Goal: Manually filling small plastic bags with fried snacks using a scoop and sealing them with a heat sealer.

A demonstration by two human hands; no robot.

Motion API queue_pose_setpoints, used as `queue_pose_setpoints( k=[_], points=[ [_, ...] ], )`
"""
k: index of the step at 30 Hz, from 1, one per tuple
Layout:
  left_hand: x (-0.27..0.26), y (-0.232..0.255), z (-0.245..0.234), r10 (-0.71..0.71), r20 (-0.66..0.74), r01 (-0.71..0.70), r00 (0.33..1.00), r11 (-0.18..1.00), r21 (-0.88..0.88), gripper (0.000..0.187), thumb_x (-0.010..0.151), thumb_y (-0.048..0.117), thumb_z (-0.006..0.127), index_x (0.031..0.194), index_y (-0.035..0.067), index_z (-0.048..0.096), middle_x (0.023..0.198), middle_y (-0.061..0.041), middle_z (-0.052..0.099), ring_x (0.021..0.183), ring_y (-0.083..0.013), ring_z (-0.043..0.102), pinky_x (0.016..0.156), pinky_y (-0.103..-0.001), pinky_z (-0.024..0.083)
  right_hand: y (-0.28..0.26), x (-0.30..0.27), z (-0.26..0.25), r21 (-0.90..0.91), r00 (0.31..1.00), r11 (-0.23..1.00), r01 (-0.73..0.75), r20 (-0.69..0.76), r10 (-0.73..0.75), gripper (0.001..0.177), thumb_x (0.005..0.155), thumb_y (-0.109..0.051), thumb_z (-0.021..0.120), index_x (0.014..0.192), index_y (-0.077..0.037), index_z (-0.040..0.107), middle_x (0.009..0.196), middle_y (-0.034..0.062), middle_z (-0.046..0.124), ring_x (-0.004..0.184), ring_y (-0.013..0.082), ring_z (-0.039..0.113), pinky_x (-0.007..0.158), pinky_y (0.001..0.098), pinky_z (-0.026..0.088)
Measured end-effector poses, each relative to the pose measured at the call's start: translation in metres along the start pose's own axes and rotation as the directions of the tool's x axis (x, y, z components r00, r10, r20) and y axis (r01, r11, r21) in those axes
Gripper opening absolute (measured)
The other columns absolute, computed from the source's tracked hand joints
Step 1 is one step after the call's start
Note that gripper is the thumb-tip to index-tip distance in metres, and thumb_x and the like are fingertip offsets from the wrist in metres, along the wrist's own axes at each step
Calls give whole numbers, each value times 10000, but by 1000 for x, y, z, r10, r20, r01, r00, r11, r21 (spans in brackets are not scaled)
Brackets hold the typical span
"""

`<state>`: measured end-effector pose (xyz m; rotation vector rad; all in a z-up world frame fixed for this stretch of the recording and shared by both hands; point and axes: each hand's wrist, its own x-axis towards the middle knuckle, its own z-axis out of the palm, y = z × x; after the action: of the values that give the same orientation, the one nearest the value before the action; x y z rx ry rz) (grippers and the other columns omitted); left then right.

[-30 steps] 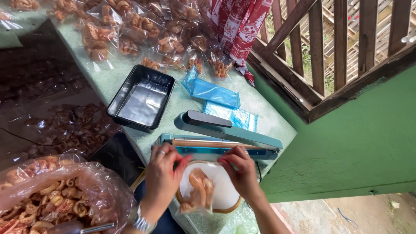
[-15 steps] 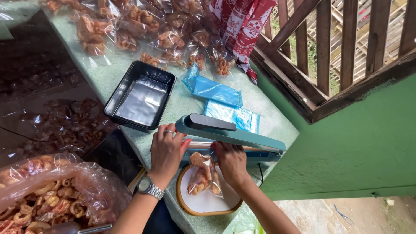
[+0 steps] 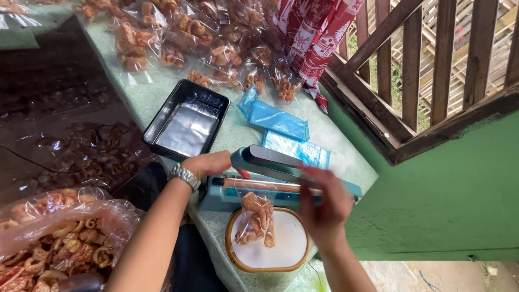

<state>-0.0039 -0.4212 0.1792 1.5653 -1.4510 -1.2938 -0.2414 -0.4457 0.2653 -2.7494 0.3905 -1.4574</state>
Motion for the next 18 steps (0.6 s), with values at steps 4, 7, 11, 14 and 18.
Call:
queue_pose_setpoints(
  k=[4,7,11,14,18],
  points=[
    [-5,13,-9,-68,62,85,996,939,-334,583,856,462,390,1071,29,716,1018,-199,741,1222,-332,576,1116,-469,309,28,50,49,321,971,923,-212,-41,238,248,976,-60,486,1223,-46,485,1044,149,573,851,280,575,797,387,476],
    [42,-45,-12,-242,129,274,962,850,-451,702,829,630,395,1045,55,734,1015,-167,744,1197,-305,592,1141,-400,301,17,49,83,271,834,803,-530,336,437,481,990,-144,489,1444,-89,341,1149,202,550,949,375,535,843,498,454],
    [-16,42,-15,-316,80,323,945,877,-355,862,831,702,238,1082,45,737,1242,-120,670,1400,-314,379,1185,-482,191,4,32,102,68,721,827,-558,532,443,521,1013,-285,409,1447,-34,269,1072,254,625,978,504,585,839,615,462],
    [16,-28,-2,-132,-386,-89,913,859,-505,662,978,534,307,1117,4,678,1179,-197,651,1251,-328,539,1034,-475,436,13,25,107,4,741,880,-475,541,397,476,1004,-289,430,1399,-30,372,1022,178,661,958,411,593,809,547,497],
    [-66,-5,52,279,-880,-344,385,928,143,407,1028,265,467,668,88,538,648,-131,523,718,-306,613,697,-342,488,24,26,119,-105,624,898,-426,685,376,498,989,-488,347,1337,-157,482,1018,61,661,945,300,625,785,451,537]
  ],
)
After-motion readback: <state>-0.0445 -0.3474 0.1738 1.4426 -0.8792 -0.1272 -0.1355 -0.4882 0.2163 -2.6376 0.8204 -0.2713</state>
